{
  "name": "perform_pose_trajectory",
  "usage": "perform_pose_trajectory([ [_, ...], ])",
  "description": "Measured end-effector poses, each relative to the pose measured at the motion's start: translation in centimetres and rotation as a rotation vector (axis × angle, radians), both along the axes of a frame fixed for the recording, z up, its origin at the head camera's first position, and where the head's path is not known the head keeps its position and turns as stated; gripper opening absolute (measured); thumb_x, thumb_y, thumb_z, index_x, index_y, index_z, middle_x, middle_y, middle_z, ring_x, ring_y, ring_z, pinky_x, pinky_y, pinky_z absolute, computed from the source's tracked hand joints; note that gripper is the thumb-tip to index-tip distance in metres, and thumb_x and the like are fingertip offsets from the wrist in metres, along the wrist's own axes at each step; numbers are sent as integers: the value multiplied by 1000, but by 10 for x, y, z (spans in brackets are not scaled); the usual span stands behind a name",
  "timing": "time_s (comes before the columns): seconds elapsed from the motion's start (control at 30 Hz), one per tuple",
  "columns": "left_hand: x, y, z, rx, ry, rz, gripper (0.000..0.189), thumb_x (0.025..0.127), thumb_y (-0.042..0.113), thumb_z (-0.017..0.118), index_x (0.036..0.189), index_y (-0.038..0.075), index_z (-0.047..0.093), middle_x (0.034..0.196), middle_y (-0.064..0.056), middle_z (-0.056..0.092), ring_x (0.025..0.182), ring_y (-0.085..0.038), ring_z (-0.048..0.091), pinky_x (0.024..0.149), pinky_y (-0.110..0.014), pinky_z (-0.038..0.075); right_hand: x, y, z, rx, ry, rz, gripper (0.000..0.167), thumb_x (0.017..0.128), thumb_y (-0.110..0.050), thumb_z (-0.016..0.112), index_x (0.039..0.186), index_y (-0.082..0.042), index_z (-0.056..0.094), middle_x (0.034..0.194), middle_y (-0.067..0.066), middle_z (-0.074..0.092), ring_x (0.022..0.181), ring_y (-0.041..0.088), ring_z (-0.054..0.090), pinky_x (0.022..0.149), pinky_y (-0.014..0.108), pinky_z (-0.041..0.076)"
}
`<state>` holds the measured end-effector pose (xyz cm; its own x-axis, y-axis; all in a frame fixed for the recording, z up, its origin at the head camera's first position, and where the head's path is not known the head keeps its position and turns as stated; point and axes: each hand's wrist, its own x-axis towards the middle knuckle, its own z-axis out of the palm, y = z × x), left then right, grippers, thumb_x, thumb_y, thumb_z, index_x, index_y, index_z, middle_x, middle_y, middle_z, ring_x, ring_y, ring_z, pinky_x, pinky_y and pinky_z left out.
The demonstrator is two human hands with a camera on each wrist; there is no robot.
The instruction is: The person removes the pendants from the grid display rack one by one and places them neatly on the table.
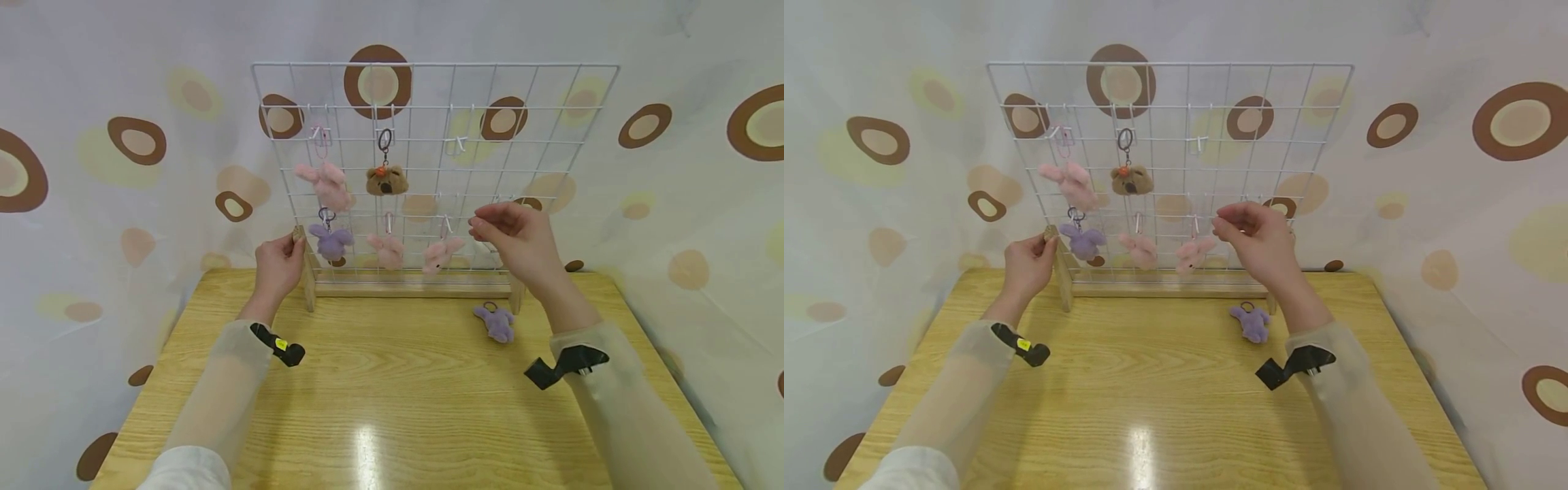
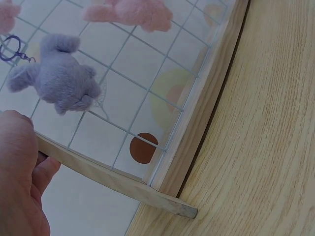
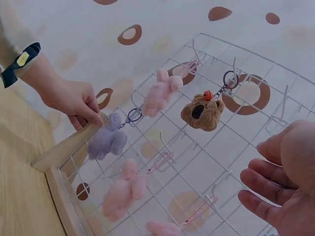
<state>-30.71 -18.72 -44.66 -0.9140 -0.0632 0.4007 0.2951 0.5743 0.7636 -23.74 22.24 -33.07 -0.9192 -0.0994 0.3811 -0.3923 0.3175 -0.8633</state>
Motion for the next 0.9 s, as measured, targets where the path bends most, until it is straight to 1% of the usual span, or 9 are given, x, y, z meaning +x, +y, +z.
perform_pose_trajectory([
  [0.13, 0, 0, -1, -2, 3, 0, 33, 110, 18, 60, 126, -8, 73, 103, -20, 78, 74, -23, 69, 57, -15, 45, -6, -6, 6, 3, -12, 10, 23, 103, -13, 72, 118, 5, 71, 109, 20, 73, 94, 23, 74, 86, 24, 57],
  [0.27, -1, -1, -2, -4, 12, 1, 32, 110, 18, 60, 124, -7, 74, 99, -19, 78, 68, -21, 65, 56, -16, 44, -13, -12, 11, -12, -26, 17, 23, 104, -14, 72, 118, 4, 71, 111, 22, 72, 94, 22, 73, 88, 25, 57],
  [0.4, -1, -2, -2, -1, 15, -5, 32, 110, 18, 60, 123, -7, 75, 97, -19, 79, 65, -20, 63, 53, -17, 43, -18, -18, 15, -33, -33, 14, 24, 103, -16, 72, 118, 2, 71, 114, 22, 72, 97, 26, 72, 89, 26, 57],
  [0.5, -1, -2, -3, 3, 14, -7, 33, 110, 18, 61, 125, -7, 74, 99, -20, 78, 66, -21, 63, 53, -17, 43, -22, -24, 17, -69, -45, 3, 24, 102, -16, 74, 118, 2, 72, 114, 21, 72, 97, 27, 73, 89, 27, 58],
  [0.6, -1, -1, -3, 6, 10, -3, 33, 110, 19, 61, 127, -6, 73, 103, -20, 78, 72, -21, 67, 55, -15, 45, -25, -28, 18, -105, -56, 3, 24, 102, -16, 74, 117, 3, 72, 113, 22, 72, 97, 29, 72, 89, 28, 58],
  [0.73, -2, -2, -3, 20, 2, -7, 34, 110, 20, 61, 128, -6, 73, 106, -22, 77, 75, -23, 70, 57, -15, 46, -29, -35, 21, -136, -60, 23, 25, 102, -14, 74, 117, 6, 71, 110, 20, 73, 99, 33, 72, 89, 28, 58],
  [0.9, -1, -2, -2, 26, 4, -10, 33, 109, 19, 61, 129, -6, 72, 107, -22, 77, 80, -25, 72, 59, -14, 47, -32, -42, 23, -174, -44, 36, 22, 101, -11, 74, 115, 6, 71, 107, 21, 73, 93, 25, 73, 87, 29, 59],
])
